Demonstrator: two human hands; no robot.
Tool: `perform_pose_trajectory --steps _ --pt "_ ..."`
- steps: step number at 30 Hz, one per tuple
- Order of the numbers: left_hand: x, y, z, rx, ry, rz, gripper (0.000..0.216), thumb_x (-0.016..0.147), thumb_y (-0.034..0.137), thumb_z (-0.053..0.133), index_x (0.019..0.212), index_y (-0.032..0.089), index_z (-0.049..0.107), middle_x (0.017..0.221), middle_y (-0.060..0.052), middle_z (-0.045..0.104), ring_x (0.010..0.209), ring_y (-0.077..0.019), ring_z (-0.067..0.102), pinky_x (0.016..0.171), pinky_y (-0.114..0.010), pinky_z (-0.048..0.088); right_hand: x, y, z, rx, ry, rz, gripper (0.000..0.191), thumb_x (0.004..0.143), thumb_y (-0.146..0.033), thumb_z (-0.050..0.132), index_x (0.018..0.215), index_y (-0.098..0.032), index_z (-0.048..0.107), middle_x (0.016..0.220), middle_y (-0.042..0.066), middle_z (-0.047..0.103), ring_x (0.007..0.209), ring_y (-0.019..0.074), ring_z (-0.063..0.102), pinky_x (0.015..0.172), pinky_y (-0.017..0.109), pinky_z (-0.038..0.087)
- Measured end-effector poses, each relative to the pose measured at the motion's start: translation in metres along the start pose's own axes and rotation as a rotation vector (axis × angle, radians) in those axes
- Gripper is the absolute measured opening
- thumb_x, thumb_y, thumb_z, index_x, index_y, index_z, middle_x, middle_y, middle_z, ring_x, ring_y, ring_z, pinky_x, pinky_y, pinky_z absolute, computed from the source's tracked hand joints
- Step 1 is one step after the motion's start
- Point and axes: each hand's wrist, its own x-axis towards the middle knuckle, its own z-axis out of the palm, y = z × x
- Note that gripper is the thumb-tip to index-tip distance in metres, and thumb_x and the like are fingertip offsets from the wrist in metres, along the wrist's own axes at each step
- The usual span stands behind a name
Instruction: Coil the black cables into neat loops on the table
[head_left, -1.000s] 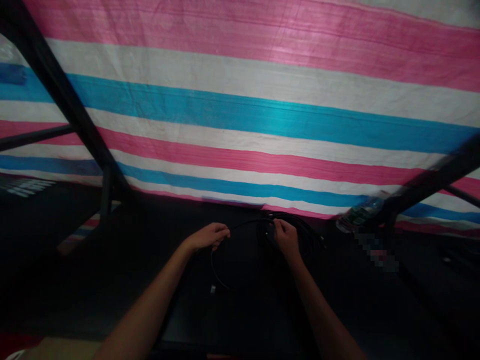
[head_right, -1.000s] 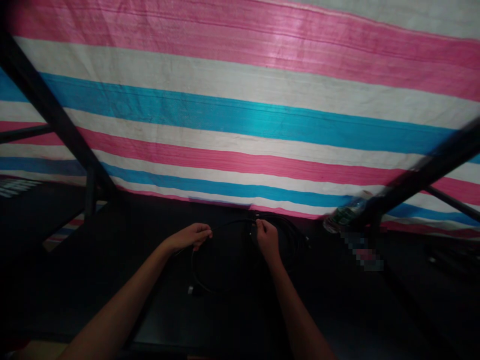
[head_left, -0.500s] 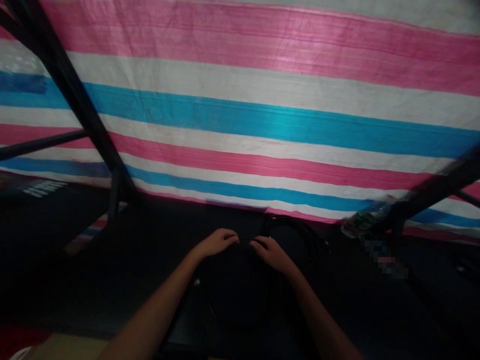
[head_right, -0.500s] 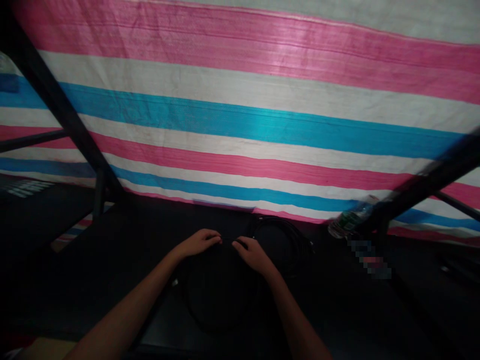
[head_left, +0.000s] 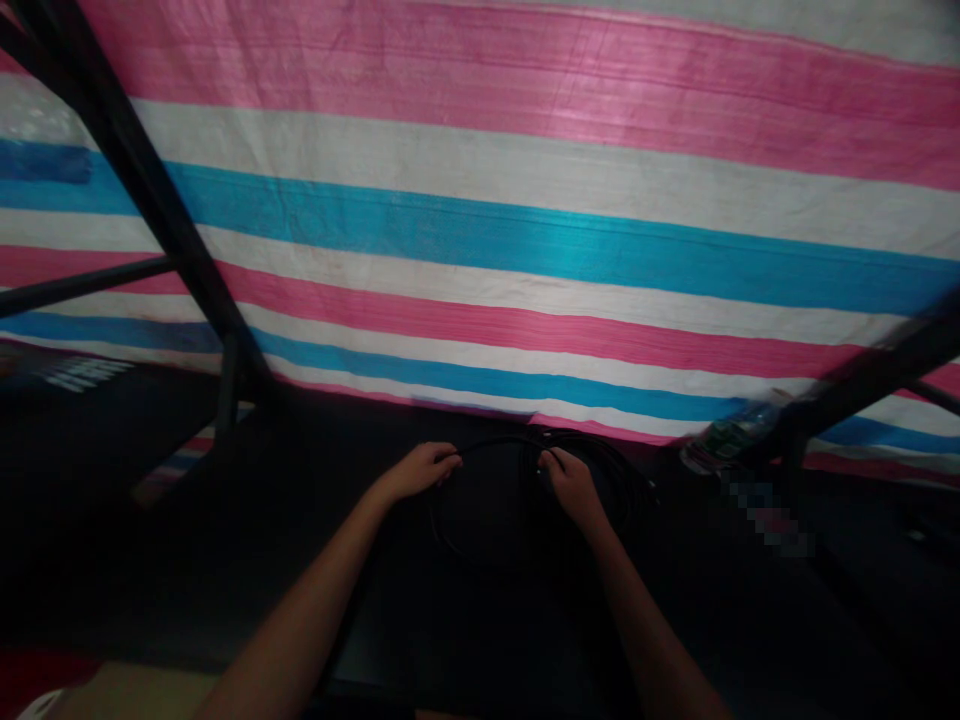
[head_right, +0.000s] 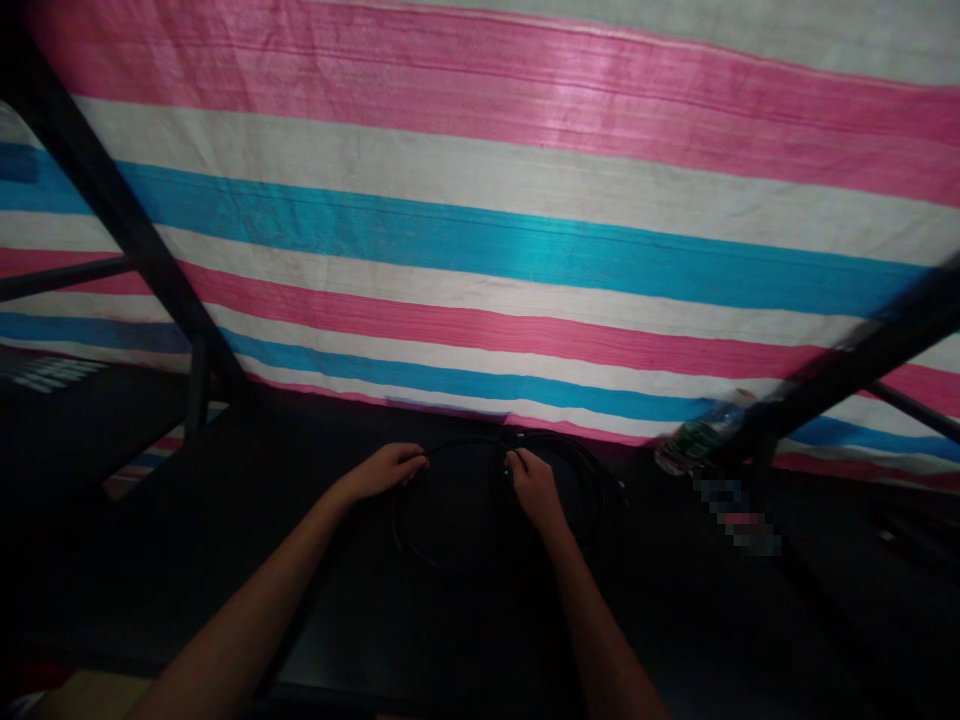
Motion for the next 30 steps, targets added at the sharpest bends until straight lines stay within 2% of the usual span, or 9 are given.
perform_pose_trajectory --steps 3,7,12,14,16,21,25,28,30 --pt "0.0 -0.001 -0.001 0.113 0.076 0.035 0.037 0.09 0.049 0.045 0.08 0.018 0.062 0.074 -0.002 0.06 0.069 -0.0176 0.056 0.063 -0.026 0.04 -0.001 0.002 0.001 -0.026 0.017 0.003 0.033 0.091 -0.04 0.042 0.068 -0.021 0.056 0.064 0.003 0.06 0.065 0.0187 0.055 0.062 0.028 0.036" --pt "-0.004 0.003 -0.003 0.389 0.251 0.046 0.031 0.087 0.048 0.053 0.08 0.019 0.062 0.086 -0.007 0.062 0.08 -0.0213 0.057 0.071 -0.028 0.04 0.001 0.005 -0.002 -0.049 0.096 0.042 0.032 0.091 -0.04 0.041 0.069 -0.021 0.055 0.065 0.004 0.061 0.066 0.0194 0.056 0.062 0.028 0.035" --pt "-0.013 0.013 0.003 0.58 0.297 -0.234 0.052 0.08 0.068 0.053 0.092 0.018 0.059 0.099 -0.014 0.063 0.088 -0.0293 0.062 0.072 -0.033 0.043 0.002 0.006 -0.001 -0.016 0.102 0.067 0.033 0.09 -0.043 0.041 0.067 -0.022 0.053 0.064 0.004 0.06 0.066 0.0198 0.055 0.063 0.028 0.035" --pt "-0.015 0.015 0.007 0.608 0.277 -0.308 0.056 0.079 0.069 0.055 0.1 0.017 0.056 0.099 -0.017 0.064 0.09 -0.0331 0.063 0.071 -0.035 0.045 0.001 0.005 0.001 -0.005 0.098 0.075 0.034 0.09 -0.044 0.041 0.066 -0.021 0.053 0.063 0.003 0.059 0.065 0.0195 0.055 0.062 0.028 0.035" --pt "-0.015 0.014 0.012 0.618 0.267 -0.323 0.052 0.081 0.061 0.058 0.106 0.017 0.053 0.099 -0.017 0.066 0.09 -0.0339 0.065 0.071 -0.036 0.045 0.001 0.004 0.004 0.004 0.097 0.081 0.035 0.089 -0.044 0.042 0.065 -0.021 0.053 0.062 0.003 0.059 0.065 0.0193 0.055 0.061 0.028 0.035" --pt "-0.008 0.006 0.019 0.506 0.265 -0.231 0.025 0.085 0.029 0.059 0.106 0.018 0.049 0.1 -0.015 0.067 0.091 -0.0293 0.066 0.072 -0.033 0.045 -0.002 0.0 0.008 0.053 0.056 0.054 0.035 0.088 -0.045 0.045 0.064 -0.021 0.053 0.058 0.001 0.054 0.059 0.0165 0.051 0.057 0.027 0.036" --pt "-0.003 0.003 0.022 0.368 0.304 -0.105 0.019 0.087 0.023 0.056 0.103 0.018 0.049 0.101 -0.014 0.065 0.094 -0.0268 0.065 0.076 -0.032 0.046 -0.007 -0.009 0.011 0.206 -0.197 0.113 0.035 0.088 -0.045 0.048 0.066 -0.019 0.055 0.053 -0.003 0.047 0.047 0.0116 0.044 0.046 0.023 0.033" --pt "-0.002 0.007 0.023 0.109 0.328 -0.081 0.023 0.09 0.027 0.054 0.11 0.019 0.047 0.093 -0.009 0.065 0.073 -0.02 0.066 0.064 -0.029 0.048 -0.011 -0.015 0.013 0.307 -0.346 0.175 0.032 0.088 -0.045 0.048 0.073 -0.018 0.058 0.052 -0.006 0.045 0.041 0.0095 0.042 0.039 0.021 0.03" --pt "-0.001 0.01 0.023 -0.086 0.309 -0.127 0.032 0.09 0.031 0.054 0.117 0.018 0.044 0.082 -0.003 0.062 0.054 -0.0142 0.06 0.051 -0.025 0.045 -0.013 -0.017 0.015 0.338 -0.314 0.186 0.032 0.087 -0.046 0.049 0.076 -0.018 0.059 0.052 -0.006 0.045 0.04 0.0089 0.041 0.038 0.02 0.029"
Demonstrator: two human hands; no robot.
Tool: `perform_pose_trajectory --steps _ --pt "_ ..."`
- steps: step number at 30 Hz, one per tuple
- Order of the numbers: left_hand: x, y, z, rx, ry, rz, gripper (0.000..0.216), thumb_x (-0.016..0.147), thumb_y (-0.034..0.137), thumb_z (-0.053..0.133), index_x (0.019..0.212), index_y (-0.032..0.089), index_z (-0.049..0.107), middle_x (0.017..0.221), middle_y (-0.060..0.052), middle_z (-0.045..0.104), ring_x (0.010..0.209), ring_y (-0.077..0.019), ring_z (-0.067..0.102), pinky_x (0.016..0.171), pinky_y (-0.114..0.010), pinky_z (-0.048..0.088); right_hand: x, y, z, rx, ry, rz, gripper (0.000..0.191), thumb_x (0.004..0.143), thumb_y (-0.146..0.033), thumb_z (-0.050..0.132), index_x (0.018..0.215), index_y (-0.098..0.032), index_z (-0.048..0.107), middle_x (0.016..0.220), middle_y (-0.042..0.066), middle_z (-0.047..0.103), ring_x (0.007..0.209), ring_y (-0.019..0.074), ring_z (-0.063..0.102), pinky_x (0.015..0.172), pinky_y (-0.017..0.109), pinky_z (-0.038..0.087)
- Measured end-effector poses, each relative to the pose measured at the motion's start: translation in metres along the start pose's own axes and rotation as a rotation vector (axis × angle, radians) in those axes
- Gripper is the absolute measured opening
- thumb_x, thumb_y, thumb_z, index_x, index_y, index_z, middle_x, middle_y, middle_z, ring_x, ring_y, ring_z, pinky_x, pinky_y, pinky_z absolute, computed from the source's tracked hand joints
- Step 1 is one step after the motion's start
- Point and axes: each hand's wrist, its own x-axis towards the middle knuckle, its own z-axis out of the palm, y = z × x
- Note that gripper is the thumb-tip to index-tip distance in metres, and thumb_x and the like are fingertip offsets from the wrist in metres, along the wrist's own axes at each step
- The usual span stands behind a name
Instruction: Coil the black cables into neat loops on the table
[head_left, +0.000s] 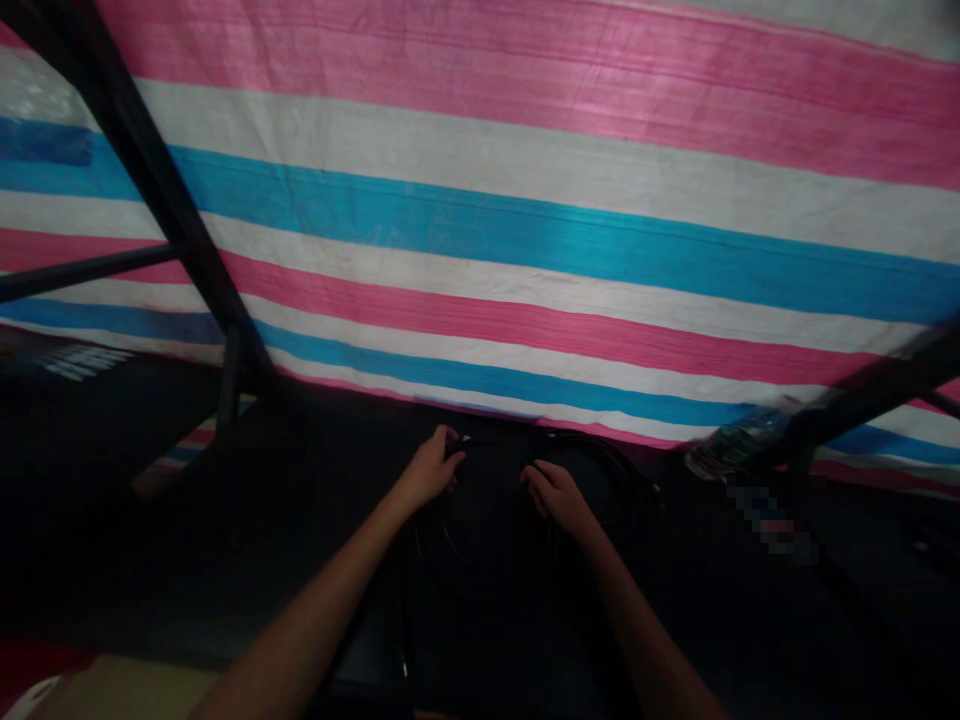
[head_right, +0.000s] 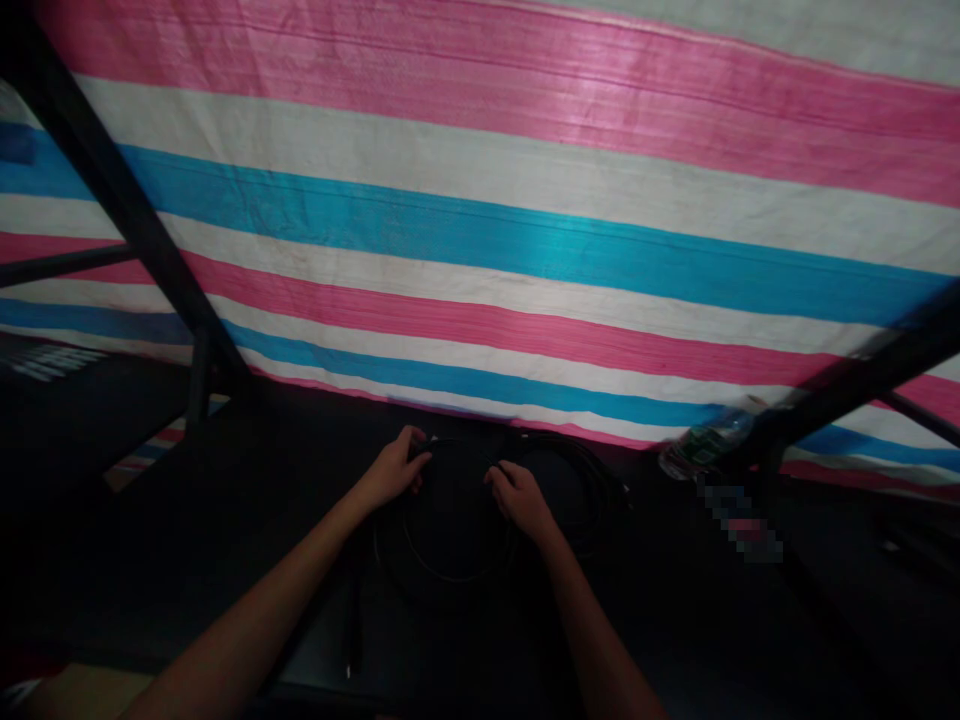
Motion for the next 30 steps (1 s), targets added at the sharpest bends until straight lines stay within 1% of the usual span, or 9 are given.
perform_pose_trajectory --steps 3,6,10,13,15,19,24,27,30 --pt "0.001 0.002 -0.001 -0.204 -0.074 -0.063 0.04 0.086 0.037 0.06 0.117 0.015 0.047 0.07 0.003 0.055 0.045 -0.009 0.051 0.043 -0.021 0.039 0.001 0.0 0.001 0.08 0.113 -0.015 0.032 0.086 -0.048 0.051 0.078 -0.018 0.059 0.051 -0.007 0.043 0.039 0.0083 0.038 0.037 0.021 0.026" --pt "0.003 0.001 -0.004 -0.349 -0.145 -0.077 0.036 0.084 0.043 0.062 0.1 0.012 0.055 0.071 0.002 0.053 0.047 -0.006 0.046 0.043 -0.019 0.036 0.002 0.0 -0.001 0.213 0.252 -0.028 0.031 0.085 -0.049 0.053 0.079 -0.019 0.057 0.051 -0.008 0.039 0.039 0.0076 0.034 0.037 0.021 0.025" --pt "0.005 0.0 -0.005 -0.52 -0.11 -0.091 0.04 0.081 0.047 0.066 0.099 0.013 0.054 0.065 0.007 0.042 0.047 -0.0035 0.037 0.042 -0.016 0.028 0.002 -0.001 -0.006 0.298 0.389 -0.048 0.031 0.085 -0.049 0.054 0.08 -0.019 0.056 0.051 -0.008 0.038 0.038 0.0069 0.034 0.036 0.019 0.025" --pt "0.005 0.0 -0.007 -0.587 -0.083 -0.082 0.044 0.082 0.051 0.065 0.104 0.016 0.052 0.061 0.01 0.031 0.044 -0.0032 0.029 0.04 -0.015 0.021 0.002 -0.003 -0.006 0.266 0.287 -0.057 0.032 0.084 -0.049 0.056 0.087 -0.017 0.059 0.053 -0.008 0.044 0.037 0.0075 0.039 0.035 0.02 0.028" --pt "0.004 0.001 -0.011 -0.616 -0.137 -0.091 0.043 0.084 0.055 0.061 0.103 0.018 0.052 0.061 0.01 0.031 0.043 -0.0033 0.025 0.039 -0.015 0.017 0.001 -0.006 -0.006 0.279 0.229 -0.08 0.034 0.084 -0.047 0.058 0.098 -0.016 0.06 0.056 -0.007 0.049 0.038 0.0084 0.044 0.037 0.02 0.032" --pt "0.0 0.001 -0.022 -0.638 -0.416 -0.177 0.051 0.087 0.068 0.046 0.096 0.018 0.051 0.059 0.01 0.029 0.042 -0.0036 0.018 0.038 -0.016 0.011 -0.005 -0.016 -0.01 0.304 0.086 -0.074 0.043 0.085 -0.045 0.057 0.116 -0.014 0.058 0.059 -0.006 0.052 0.038 0.0072 0.043 0.035 0.019 0.031" --pt "-0.006 0.001 -0.017 -0.451 -0.705 -0.265 0.055 0.083 0.072 0.048 0.093 0.018 0.053 0.057 0.01 0.028 0.042 -0.0044 0.017 0.039 -0.017 0.012 -0.013 -0.018 -0.005 0.18 -0.268 -0.015 0.05 0.087 -0.045 0.057 0.128 -0.015 0.057 0.06 -0.006 0.053 0.041 0.0068 0.043 0.036 0.017 0.031" --pt "-0.009 0.002 -0.004 -0.273 -0.703 -0.259 0.057 0.08 0.073 0.052 0.096 0.018 0.054 0.06 0.008 0.034 0.043 -0.0056 0.027 0.039 -0.018 0.02 -0.014 -0.011 0.014 0.133 -0.389 -0.044 0.047 0.089 -0.041 0.057 0.128 -0.015 0.059 0.06 -0.006 0.052 0.043 0.0062 0.042 0.04 0.017 0.034" --pt "-0.012 0.005 0.004 -0.153 -0.634 -0.164 0.057 0.079 0.069 0.056 0.107 0.019 0.051 0.065 0.007 0.041 0.046 -0.0065 0.035 0.041 -0.018 0.027 -0.013 -0.003 0.031 0.101 -0.371 -0.012 0.049 0.092 -0.042 0.051 0.132 -0.015 0.057 0.054 -0.007 0.049 0.04 0.0074 0.04 0.04 0.019 0.034"
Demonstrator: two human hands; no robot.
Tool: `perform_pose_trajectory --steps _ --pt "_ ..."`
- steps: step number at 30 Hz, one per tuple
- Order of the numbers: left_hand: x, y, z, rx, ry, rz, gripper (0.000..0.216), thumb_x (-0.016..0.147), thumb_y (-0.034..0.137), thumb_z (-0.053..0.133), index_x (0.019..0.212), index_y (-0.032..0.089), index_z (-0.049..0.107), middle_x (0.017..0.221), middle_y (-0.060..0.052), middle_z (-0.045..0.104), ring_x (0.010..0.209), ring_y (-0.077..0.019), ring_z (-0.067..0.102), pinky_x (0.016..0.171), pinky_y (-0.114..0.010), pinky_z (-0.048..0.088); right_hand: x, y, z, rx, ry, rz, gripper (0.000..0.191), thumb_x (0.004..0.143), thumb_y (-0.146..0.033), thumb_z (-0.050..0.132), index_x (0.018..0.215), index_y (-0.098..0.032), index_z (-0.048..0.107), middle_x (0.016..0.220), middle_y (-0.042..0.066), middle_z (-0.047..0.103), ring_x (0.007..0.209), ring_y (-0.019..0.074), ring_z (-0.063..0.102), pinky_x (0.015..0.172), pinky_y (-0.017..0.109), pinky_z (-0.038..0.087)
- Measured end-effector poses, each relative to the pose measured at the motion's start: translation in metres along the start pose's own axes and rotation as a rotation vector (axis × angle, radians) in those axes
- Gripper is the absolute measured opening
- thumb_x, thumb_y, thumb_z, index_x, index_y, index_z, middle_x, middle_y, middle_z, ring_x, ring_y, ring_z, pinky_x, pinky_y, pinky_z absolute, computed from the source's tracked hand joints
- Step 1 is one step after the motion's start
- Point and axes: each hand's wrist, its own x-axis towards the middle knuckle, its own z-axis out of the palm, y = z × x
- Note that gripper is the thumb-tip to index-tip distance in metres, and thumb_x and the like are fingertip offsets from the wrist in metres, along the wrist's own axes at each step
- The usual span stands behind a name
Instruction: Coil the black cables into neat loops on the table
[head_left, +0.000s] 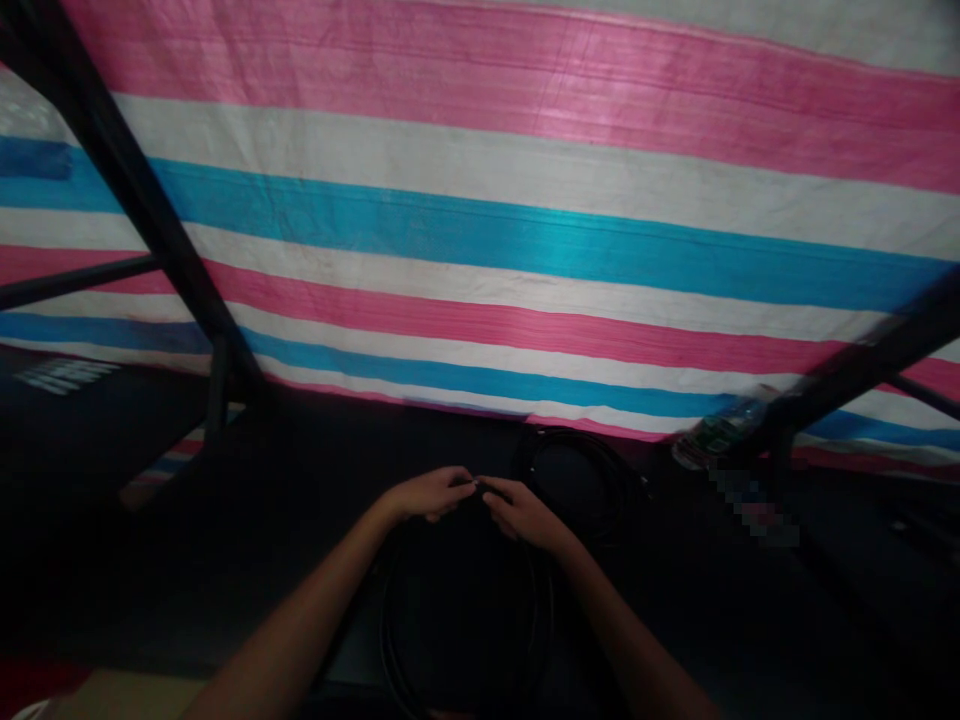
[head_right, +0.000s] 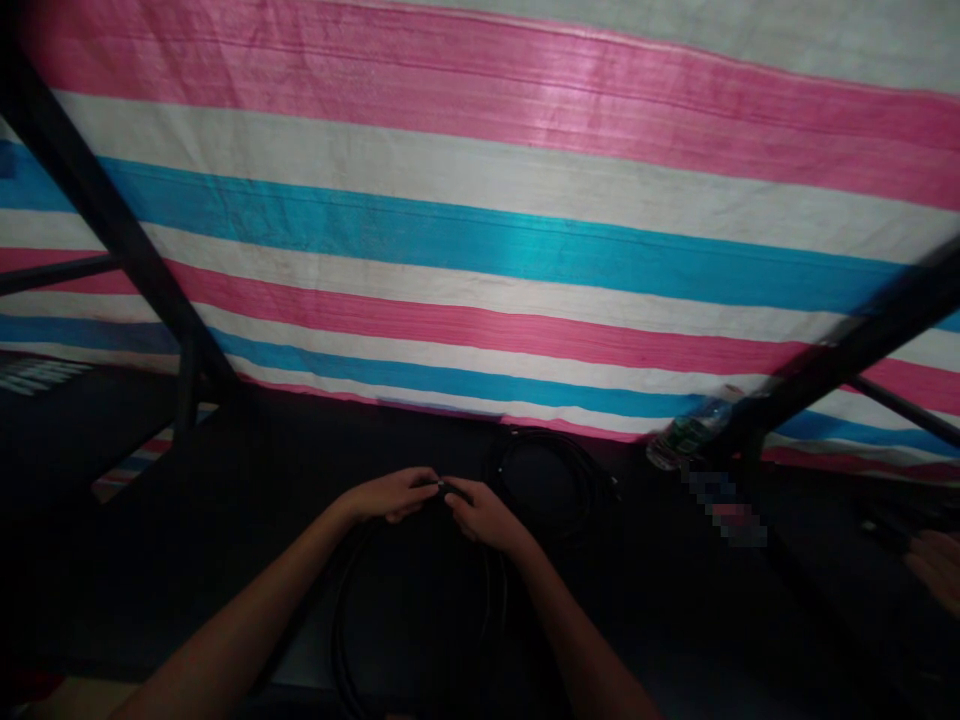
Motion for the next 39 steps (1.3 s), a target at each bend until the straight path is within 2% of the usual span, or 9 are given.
perform_pose_trajectory --steps 4,7,12,16,22,25,29,31,39 --pt "0.0 0.001 0.004 0.045 0.008 0.066 0.058 0.084 0.065 0.052 0.12 0.022 0.038 0.07 0.007 0.045 0.046 -0.006 0.037 0.042 -0.018 0.029 0.003 0.001 0.008 -0.13 0.162 -0.114 0.048 0.09 -0.038 0.056 0.134 -0.019 0.057 0.09 0.006 0.071 0.077 0.019 0.065 0.067 0.03 0.053" --pt "0.0 0.002 0.011 0.028 0.004 0.035 0.055 0.086 0.065 0.049 0.118 0.023 0.033 0.071 0.007 0.047 0.046 -0.0063 0.039 0.042 -0.018 0.031 0.001 -0.007 0.011 -0.232 0.154 -0.194 0.049 0.091 -0.033 0.056 0.138 -0.022 0.052 0.125 0.01 0.065 0.109 0.0237 0.062 0.093 0.037 0.048" --pt "0.0 0.004 0.017 -0.043 0.077 0.033 0.049 0.088 0.066 0.044 0.11 0.025 0.032 0.069 0.008 0.045 0.048 -0.0063 0.039 0.044 -0.017 0.033 -0.002 -0.011 0.011 -0.372 0.126 -0.193 0.025 0.092 -0.03 0.054 0.113 -0.02 0.065 0.098 0.005 0.072 0.085 0.0198 0.067 0.077 0.03 0.049" --pt "-0.001 0.004 0.002 -0.046 0.082 0.087 0.051 0.084 0.056 0.057 0.117 0.024 0.035 0.07 0.008 0.045 0.049 -0.0064 0.039 0.045 -0.018 0.034 0.001 -0.005 -0.004 -0.454 0.371 -0.14 0.025 0.091 -0.033 0.055 0.109 -0.019 0.063 0.092 0.006 0.071 0.081 0.0209 0.067 0.073 0.03 0.048" --pt "0.001 0.0 -0.02 -0.098 0.187 0.114 0.045 0.087 0.062 0.046 0.096 0.018 0.051 0.063 0.008 0.036 0.047 -0.0064 0.033 0.042 -0.018 0.029 0.005 -0.003 -0.021 -0.429 0.647 -0.13 0.027 0.088 -0.041 0.055 0.098 -0.018 0.064 0.09 0.007 0.07 0.086 0.0239 0.066 0.075 0.032 0.048" --pt "-0.001 0.002 -0.02 -0.034 0.187 0.116 0.047 0.086 0.064 0.047 0.092 0.018 0.053 0.061 0.008 0.036 0.045 -0.0066 0.033 0.04 -0.018 0.027 0.003 -0.005 -0.019 -0.391 0.585 -0.115 0.027 0.084 -0.045 0.06 0.085 -0.018 0.062 0.078 0.005 0.066 0.072 0.0199 0.063 0.065 0.029 0.047" --pt "-0.006 0.008 -0.017 0.06 0.161 0.166 0.048 0.085 0.065 0.048 0.083 0.017 0.053 0.062 0.006 0.042 0.045 -0.0068 0.036 0.039 -0.019 0.026 -0.001 -0.009 -0.013 -0.123 0.188 0.012 0.034 0.088 -0.051 0.053 0.085 -0.018 0.059 0.067 0.0 0.061 0.045 0.0106 0.05 0.041 0.022 0.036" --pt "-0.007 0.009 -0.017 0.095 0.17 0.176 0.048 0.085 0.065 0.048 0.079 0.017 0.053 0.063 0.005 0.044 0.045 -0.007 0.037 0.04 -0.019 0.026 -0.002 -0.01 -0.009 -0.054 0.1 0.025 0.035 0.089 -0.052 0.052 0.086 -0.018 0.059 0.058 -0.004 0.055 0.04 0.0082 0.044 0.038 0.02 0.031" --pt "-0.002 0.003 -0.02 -0.031 0.109 0.147 0.046 0.088 0.06 0.046 0.092 0.016 0.056 0.058 0.006 0.045 0.044 -0.0088 0.043 0.041 -0.02 0.033 0.008 0.001 -0.005 0.116 0.327 0.08 0.047 0.082 -0.061 0.057 0.062 -0.022 0.042 0.039 -0.009 0.037 0.03 0.006 0.033 0.032 0.019 0.02"
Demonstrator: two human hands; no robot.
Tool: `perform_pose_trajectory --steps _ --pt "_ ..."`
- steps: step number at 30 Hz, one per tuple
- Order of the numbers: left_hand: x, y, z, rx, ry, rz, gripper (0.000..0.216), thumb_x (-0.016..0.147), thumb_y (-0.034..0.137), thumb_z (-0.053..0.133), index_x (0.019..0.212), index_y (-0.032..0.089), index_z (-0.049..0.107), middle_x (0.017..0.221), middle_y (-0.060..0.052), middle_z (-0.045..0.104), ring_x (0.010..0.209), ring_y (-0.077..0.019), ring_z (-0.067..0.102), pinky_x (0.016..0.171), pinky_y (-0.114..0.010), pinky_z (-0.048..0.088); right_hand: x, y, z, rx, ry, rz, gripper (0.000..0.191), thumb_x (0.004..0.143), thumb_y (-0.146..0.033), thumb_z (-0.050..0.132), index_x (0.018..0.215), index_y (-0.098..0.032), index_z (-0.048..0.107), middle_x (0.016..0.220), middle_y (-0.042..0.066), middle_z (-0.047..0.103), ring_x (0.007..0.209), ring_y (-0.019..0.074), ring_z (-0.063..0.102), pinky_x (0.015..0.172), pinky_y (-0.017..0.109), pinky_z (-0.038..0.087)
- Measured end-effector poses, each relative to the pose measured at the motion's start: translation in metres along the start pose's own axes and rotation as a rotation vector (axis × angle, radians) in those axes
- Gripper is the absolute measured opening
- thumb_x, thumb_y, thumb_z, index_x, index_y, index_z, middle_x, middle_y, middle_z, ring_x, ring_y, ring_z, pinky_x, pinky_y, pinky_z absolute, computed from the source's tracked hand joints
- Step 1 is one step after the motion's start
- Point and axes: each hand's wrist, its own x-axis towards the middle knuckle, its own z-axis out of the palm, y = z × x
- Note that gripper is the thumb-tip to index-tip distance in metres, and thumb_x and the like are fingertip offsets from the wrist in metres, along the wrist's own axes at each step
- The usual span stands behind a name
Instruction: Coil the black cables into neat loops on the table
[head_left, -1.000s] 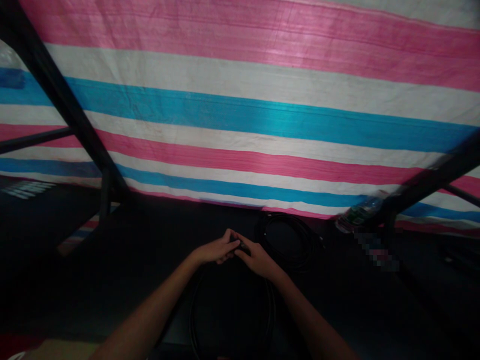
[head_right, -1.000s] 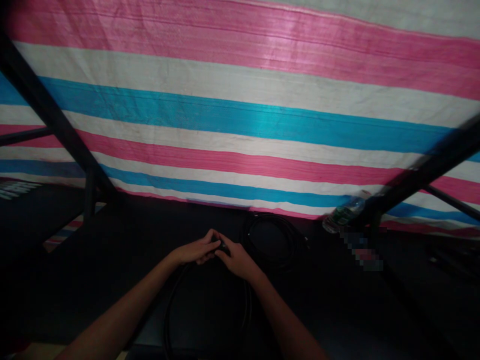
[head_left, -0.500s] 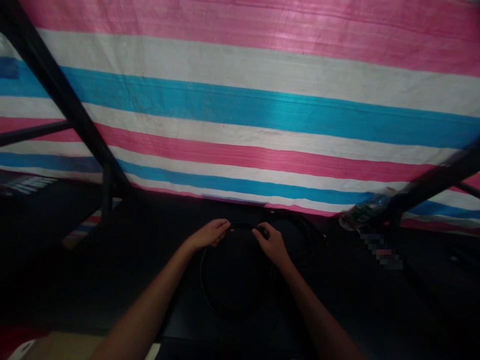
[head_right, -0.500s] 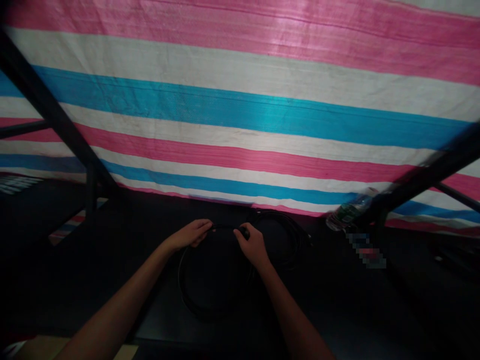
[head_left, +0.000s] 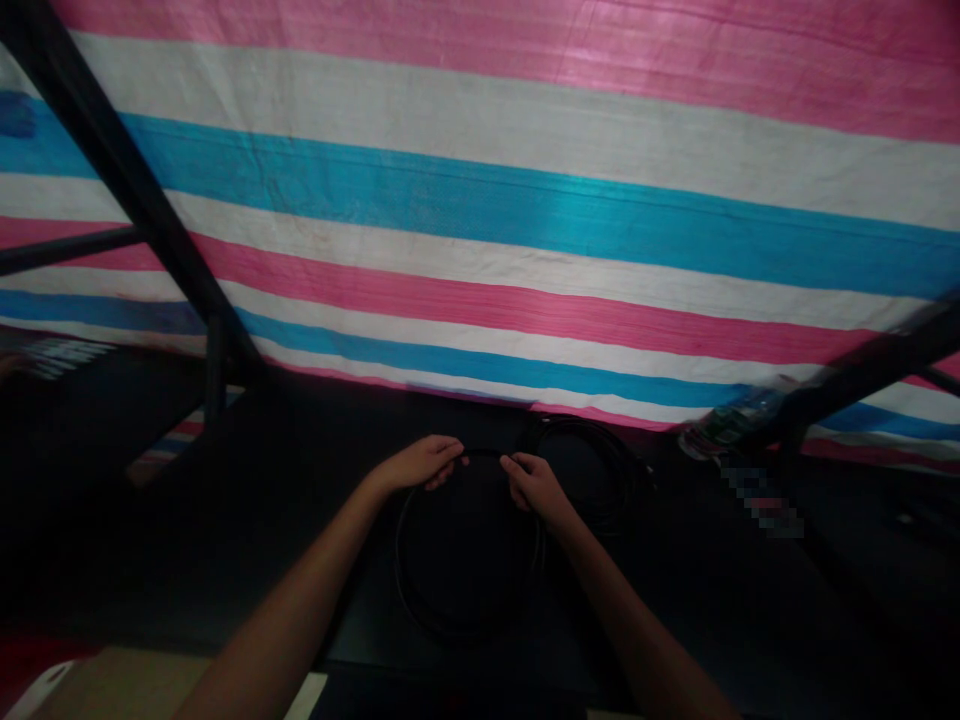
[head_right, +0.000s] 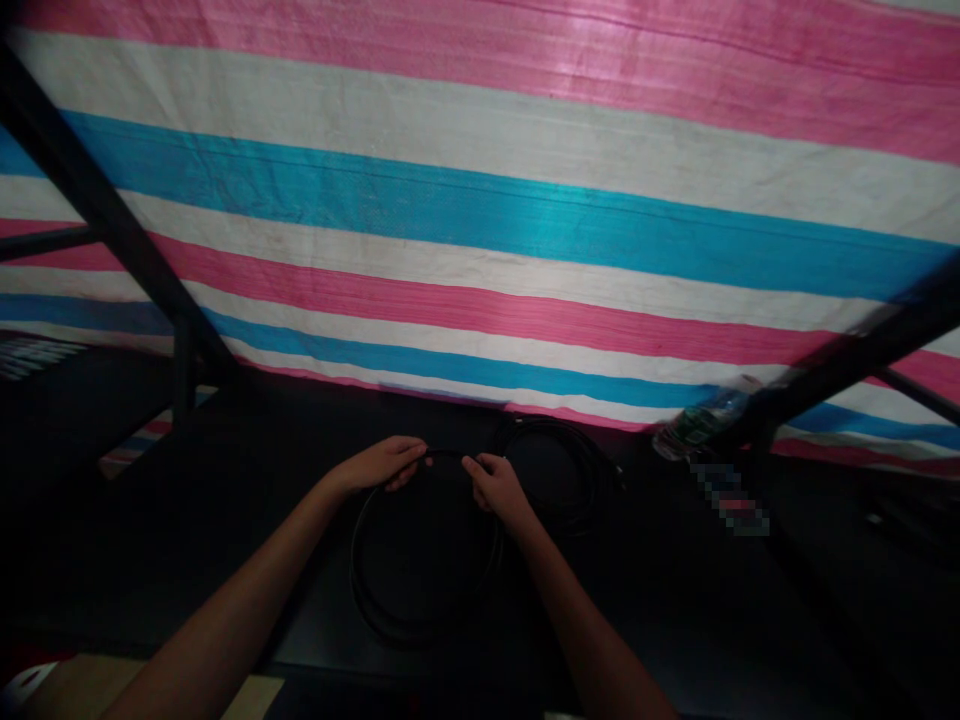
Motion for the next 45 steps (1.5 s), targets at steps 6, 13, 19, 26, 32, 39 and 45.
perform_pose_trajectory --steps 6,13,19,26,32,39,45 --pt "0.001 -0.002 -0.015 -0.053 0.28 0.077 0.035 0.095 0.046 0.039 0.1 0.015 0.054 0.064 0.002 0.055 0.045 -0.0105 0.052 0.039 -0.02 0.039 0.0 -0.003 -0.005 0.337 0.044 0.0 0.042 0.08 -0.058 0.064 0.075 -0.023 0.042 0.054 -0.01 0.044 0.035 0.0073 0.043 0.031 0.019 0.029" --pt "0.009 -0.011 -0.016 -0.201 0.384 0.098 0.035 0.096 0.034 0.042 0.126 0.018 0.044 0.078 -0.001 0.061 0.051 -0.011 0.058 0.04 -0.019 0.041 0.0 -0.004 0.002 0.468 0.092 -0.035 0.04 0.079 -0.052 0.069 0.079 -0.022 0.043 0.058 -0.009 0.046 0.038 0.0064 0.044 0.033 0.018 0.031" --pt "0.009 -0.014 -0.01 -0.181 0.295 0.008 0.037 0.092 0.055 0.046 0.096 0.019 0.052 0.051 0.011 0.027 0.035 -0.0053 0.026 0.034 -0.016 0.023 0.0 -0.002 0.002 0.34 0.131 -0.067 0.044 0.081 -0.049 0.065 0.111 -0.023 0.048 0.053 -0.012 0.042 0.034 0.0076 0.039 0.032 0.018 0.029" --pt "0.006 -0.008 -0.005 -0.054 0.275 -0.042 0.047 0.085 0.067 0.047 0.079 0.021 0.043 0.052 0.01 0.029 0.037 -0.0059 0.027 0.035 -0.017 0.021 -0.004 -0.001 -0.003 -0.339 0.361 -0.237 0.031 0.088 -0.049 0.055 0.092 -0.019 0.063 0.057 -0.001 0.058 0.051 0.0169 0.058 0.053 0.027 0.045" --pt "-0.009 0.001 -0.025 -0.004 0.144 -0.04 0.051 0.079 0.069 0.056 0.071 0.02 0.042 0.052 0.009 0.031 0.041 -0.0061 0.029 0.038 -0.019 0.024 0.0 -0.004 -0.01 -0.426 0.287 -0.372 0.024 0.093 -0.037 0.045 0.094 -0.02 0.063 0.086 0.006 0.068 0.081 0.0221 0.064 0.072 0.029 0.045" --pt "-0.014 -0.004 -0.043 -0.083 0.111 -0.049 0.05 0.08 0.066 0.057 0.07 0.019 0.044 0.052 0.01 0.028 0.042 -0.006 0.027 0.041 -0.021 0.031 0.008 0.005 -0.012 -0.47 0.305 -0.33 0.025 0.094 -0.038 0.045 0.087 -0.019 0.061 0.077 0.005 0.065 0.073 0.0211 0.061 0.067 0.029 0.043" --pt "-0.007 -0.016 -0.054 -0.023 0.368 -0.023 0.046 0.083 0.063 0.055 0.082 0.017 0.053 0.053 0.008 0.034 0.042 -0.0064 0.031 0.04 -0.018 0.027 0.002 0.011 0.004 -0.309 0.156 -0.337 0.037 0.092 -0.032 0.049 0.126 -0.018 0.055 0.108 0.009 0.067 0.097 0.0217 0.064 0.086 0.034 0.05"
